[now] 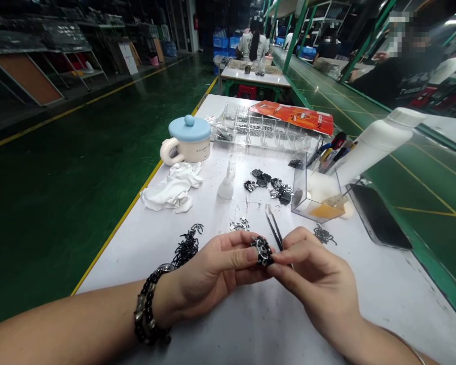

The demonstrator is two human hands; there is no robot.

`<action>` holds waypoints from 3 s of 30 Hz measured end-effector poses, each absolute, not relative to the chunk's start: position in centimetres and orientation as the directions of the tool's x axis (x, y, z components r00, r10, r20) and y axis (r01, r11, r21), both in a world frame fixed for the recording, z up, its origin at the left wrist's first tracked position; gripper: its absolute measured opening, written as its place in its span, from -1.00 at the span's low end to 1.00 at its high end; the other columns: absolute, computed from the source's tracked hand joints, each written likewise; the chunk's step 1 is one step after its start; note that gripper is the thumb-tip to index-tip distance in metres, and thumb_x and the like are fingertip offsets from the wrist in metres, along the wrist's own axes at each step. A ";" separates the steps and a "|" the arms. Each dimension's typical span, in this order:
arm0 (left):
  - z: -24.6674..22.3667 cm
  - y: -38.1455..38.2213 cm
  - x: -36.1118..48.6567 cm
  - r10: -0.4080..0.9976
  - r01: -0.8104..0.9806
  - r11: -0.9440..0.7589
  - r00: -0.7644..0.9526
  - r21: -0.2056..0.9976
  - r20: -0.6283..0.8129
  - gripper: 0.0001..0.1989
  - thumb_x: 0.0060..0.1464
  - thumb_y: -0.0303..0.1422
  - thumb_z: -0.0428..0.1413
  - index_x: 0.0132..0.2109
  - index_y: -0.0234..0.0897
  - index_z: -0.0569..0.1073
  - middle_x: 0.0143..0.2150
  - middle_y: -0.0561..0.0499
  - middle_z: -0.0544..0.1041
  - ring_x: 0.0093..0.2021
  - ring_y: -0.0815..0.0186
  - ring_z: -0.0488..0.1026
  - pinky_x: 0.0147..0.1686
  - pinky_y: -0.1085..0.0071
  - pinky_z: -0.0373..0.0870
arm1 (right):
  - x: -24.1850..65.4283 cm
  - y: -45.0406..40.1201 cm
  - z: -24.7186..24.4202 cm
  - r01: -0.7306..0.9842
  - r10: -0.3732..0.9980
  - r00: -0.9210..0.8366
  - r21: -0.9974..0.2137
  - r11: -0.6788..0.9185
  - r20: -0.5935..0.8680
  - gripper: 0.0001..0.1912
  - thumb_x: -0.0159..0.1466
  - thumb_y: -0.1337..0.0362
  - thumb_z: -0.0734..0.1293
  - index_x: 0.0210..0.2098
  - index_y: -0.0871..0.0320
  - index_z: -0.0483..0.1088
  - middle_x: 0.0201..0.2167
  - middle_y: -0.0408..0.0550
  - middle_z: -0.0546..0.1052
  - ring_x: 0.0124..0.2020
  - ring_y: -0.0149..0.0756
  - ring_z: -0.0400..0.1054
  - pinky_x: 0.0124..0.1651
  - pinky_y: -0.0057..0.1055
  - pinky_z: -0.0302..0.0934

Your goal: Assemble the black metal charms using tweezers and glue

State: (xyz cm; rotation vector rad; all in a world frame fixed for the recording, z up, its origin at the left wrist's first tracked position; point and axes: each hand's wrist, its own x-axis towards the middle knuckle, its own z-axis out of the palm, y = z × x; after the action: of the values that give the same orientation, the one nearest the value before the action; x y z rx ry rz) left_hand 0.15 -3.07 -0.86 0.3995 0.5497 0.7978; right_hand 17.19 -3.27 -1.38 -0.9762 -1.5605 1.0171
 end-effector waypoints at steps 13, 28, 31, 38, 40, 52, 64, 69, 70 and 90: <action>-1.2 -3.1 0.2 0.761 -0.584 0.615 0.617 0.531 -0.203 -0.74 0.02 -0.42 0.20 -0.14 -0.38 0.35 -0.19 -0.10 0.47 -0.19 0.33 0.44 -0.04 0.32 0.31 | 18.9 -1.6 -1.4 0.177 0.883 -0.429 -0.941 0.287 0.189 -0.69 0.14 0.22 0.38 -0.12 -0.18 0.38 -0.22 -0.14 0.21 -0.11 -0.36 0.13 -0.01 -0.39 0.09; 0.1 -2.6 -1.8 0.644 0.178 -0.740 0.468 0.649 0.606 -0.57 -0.11 -0.64 0.15 -0.02 -0.47 0.38 -0.10 -0.22 0.45 -0.07 0.21 0.39 -0.08 0.28 0.41 | 19.3 -0.9 -1.6 0.051 0.821 -0.570 -0.995 0.083 0.039 -0.80 0.12 0.10 0.37 -0.25 -0.05 0.41 -0.25 -0.14 0.25 -0.17 -0.32 0.16 -0.07 -0.35 0.04; -0.1 -2.8 -1.5 0.625 0.241 -0.771 0.462 0.589 0.629 -0.65 -0.08 -0.63 0.14 -0.07 -0.50 0.42 -0.16 -0.23 0.47 -0.13 0.23 0.41 -0.17 0.30 0.46 | 19.2 -1.0 -1.6 0.071 0.822 -0.570 -0.995 0.070 0.017 -0.79 0.12 0.10 0.37 -0.26 -0.01 0.42 -0.24 -0.11 0.25 -0.18 -0.30 0.16 -0.09 -0.33 0.06; -0.1 -3.0 -1.5 0.573 0.302 -0.820 0.466 0.487 0.675 -0.72 -0.06 -0.63 0.13 -0.13 -0.46 0.47 -0.25 -0.19 0.52 -0.25 0.25 0.45 -0.28 0.30 0.48 | 19.0 -0.9 -1.7 0.092 0.798 -0.600 -0.996 0.007 -0.050 -0.78 0.09 0.08 0.39 -0.31 0.02 0.43 -0.27 -0.12 0.24 -0.23 -0.33 0.16 -0.16 -0.36 0.07; -0.1 -3.0 -1.5 0.555 0.330 -0.832 0.471 0.447 0.685 -0.73 -0.07 -0.63 0.12 -0.15 -0.44 0.48 -0.29 -0.17 0.53 -0.28 0.24 0.47 -0.31 0.29 0.48 | 18.9 -1.0 -1.6 0.093 0.802 -0.592 -0.995 -0.032 -0.081 -0.79 0.08 0.09 0.40 -0.32 0.02 0.43 -0.27 -0.13 0.23 -0.23 -0.35 0.16 -0.17 -0.38 0.07; -0.2 -2.9 -1.6 0.545 0.399 -0.834 0.488 0.382 0.681 -0.77 -0.09 -0.63 0.11 -0.20 -0.44 0.45 -0.43 -0.11 0.52 -0.45 0.28 0.45 -0.50 0.35 0.44 | 18.7 -1.4 -1.2 0.219 0.832 -0.552 -0.954 0.206 0.053 -0.86 0.19 0.22 0.32 -0.23 -0.02 0.36 -0.28 -0.16 0.27 -0.19 -0.36 0.18 -0.11 -0.33 0.07; -0.3 -3.0 -1.2 0.586 0.522 -0.794 0.519 0.312 0.623 -0.85 -0.03 -0.57 0.05 -0.26 -0.34 0.43 -0.46 -0.02 0.51 -0.47 0.35 0.43 -0.51 0.45 0.38 | 19.6 -2.5 -0.4 0.462 0.503 -0.671 -0.225 0.858 0.544 -0.57 0.05 0.57 0.23 -0.12 0.09 0.29 -0.29 -0.05 0.24 -0.30 -0.30 0.12 -0.25 -0.22 -0.06; -0.5 -2.9 -1.3 0.627 0.543 -0.764 0.498 0.348 0.599 -0.81 -0.06 -0.58 0.03 -0.26 -0.38 0.46 -0.51 0.00 0.47 -0.53 0.37 0.34 -0.57 0.45 0.30 | 22.0 1.1 -0.9 0.562 0.550 -0.736 -0.097 0.821 0.395 -0.67 0.18 0.54 0.20 -0.12 0.09 0.30 -0.30 -0.04 0.38 -0.30 -0.29 0.19 -0.27 -0.26 -0.05; -0.5 -2.9 -1.3 0.635 0.546 -0.758 0.492 0.357 0.596 -0.80 -0.07 -0.59 0.03 -0.26 -0.38 0.46 -0.52 0.00 0.46 -0.54 0.38 0.33 -0.57 0.45 0.28 | 22.4 1.8 -1.2 0.556 0.545 -0.772 -0.069 0.829 0.327 -0.64 0.19 0.55 0.18 -0.09 0.07 0.31 -0.30 -0.05 0.38 -0.30 -0.30 0.19 -0.27 -0.28 -0.04; -0.1 -3.1 -2.1 0.612 0.674 -0.723 0.525 0.150 0.592 -0.89 0.05 -0.54 0.02 -0.31 -0.31 0.43 -0.54 0.05 0.42 -0.50 0.37 0.37 -0.49 0.45 0.35 | 21.8 -2.1 0.6 0.307 0.795 -0.299 -0.736 0.603 0.527 -0.74 0.11 0.46 0.30 -0.24 0.04 0.31 -0.37 -0.05 0.45 -0.28 -0.18 0.39 -0.25 -0.22 0.28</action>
State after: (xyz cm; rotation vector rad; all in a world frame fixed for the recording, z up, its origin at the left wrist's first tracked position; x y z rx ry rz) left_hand -2.08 -3.09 -0.12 2.8275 1.1957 1.0334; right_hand 21.79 -2.14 0.55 -0.8855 -1.8699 0.6384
